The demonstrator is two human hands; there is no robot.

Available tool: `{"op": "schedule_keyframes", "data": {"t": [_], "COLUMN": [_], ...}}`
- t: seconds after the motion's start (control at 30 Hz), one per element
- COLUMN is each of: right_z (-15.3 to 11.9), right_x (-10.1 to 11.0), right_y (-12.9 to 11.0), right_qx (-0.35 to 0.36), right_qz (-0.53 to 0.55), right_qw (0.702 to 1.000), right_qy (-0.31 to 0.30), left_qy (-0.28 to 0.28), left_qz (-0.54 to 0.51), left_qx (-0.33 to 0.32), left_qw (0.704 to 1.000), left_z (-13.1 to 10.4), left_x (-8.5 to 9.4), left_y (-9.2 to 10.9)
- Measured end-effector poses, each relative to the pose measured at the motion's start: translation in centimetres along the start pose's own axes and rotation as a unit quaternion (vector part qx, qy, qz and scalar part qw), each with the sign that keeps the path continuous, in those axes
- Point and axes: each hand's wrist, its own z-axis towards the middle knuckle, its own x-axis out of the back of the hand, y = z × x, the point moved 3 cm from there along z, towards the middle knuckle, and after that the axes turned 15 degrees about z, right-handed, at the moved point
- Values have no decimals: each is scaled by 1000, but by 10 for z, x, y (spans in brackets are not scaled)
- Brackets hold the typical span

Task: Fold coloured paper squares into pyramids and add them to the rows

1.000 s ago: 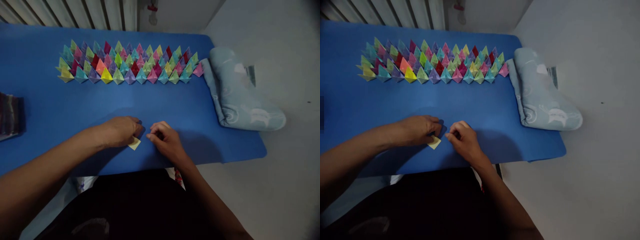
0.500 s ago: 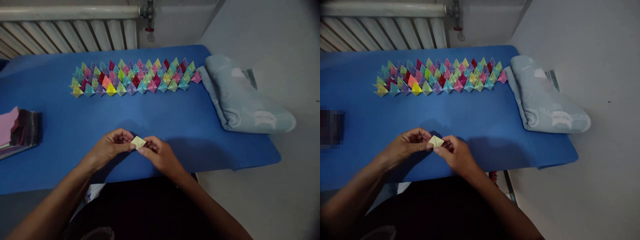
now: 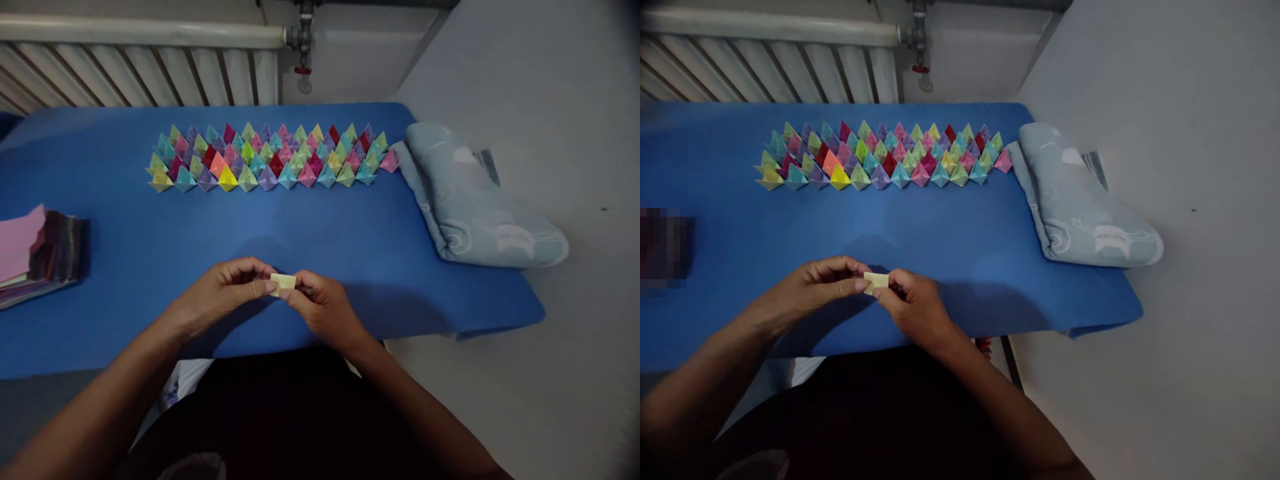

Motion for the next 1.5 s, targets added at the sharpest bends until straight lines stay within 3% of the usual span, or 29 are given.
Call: {"op": "schedule_keyframes", "data": {"t": [0.13,0.27,0.33,0.4,0.5,0.7,0.93,1.13,1.5], "right_z": [0,1,3,5,9,3,-6,-3,1], "right_x": [-1,1,0,0,1,1,7,13,11], "right_y": [-2,-1,0,3,11,21,23,25,26], "right_qx": [17,116,186,248,286,287,278,258,236], "right_qz": [-36,-140,-250,-362,-463,-514,-468,-413,-414], "right_qw": [999,983,950,897,836,804,835,870,878], "right_qy": [-14,-6,-28,-52,-64,-79,-81,-80,-45], "left_qy": [-24,24,72,125,184,206,204,212,205], "left_qz": [115,242,334,430,517,570,570,546,556], "left_qx": [-36,-116,-188,-259,-314,-339,-364,-340,-272], "left_qw": [992,963,921,856,774,719,708,736,758], "left_z": [-1,-2,0,2,8,2,-12,-11,-5], "left_x": [3,-1,-4,-8,-15,-27,-26,-26,-24], "left_y": [8,5,2,-2,-9,-22,-33,-33,-28]}}
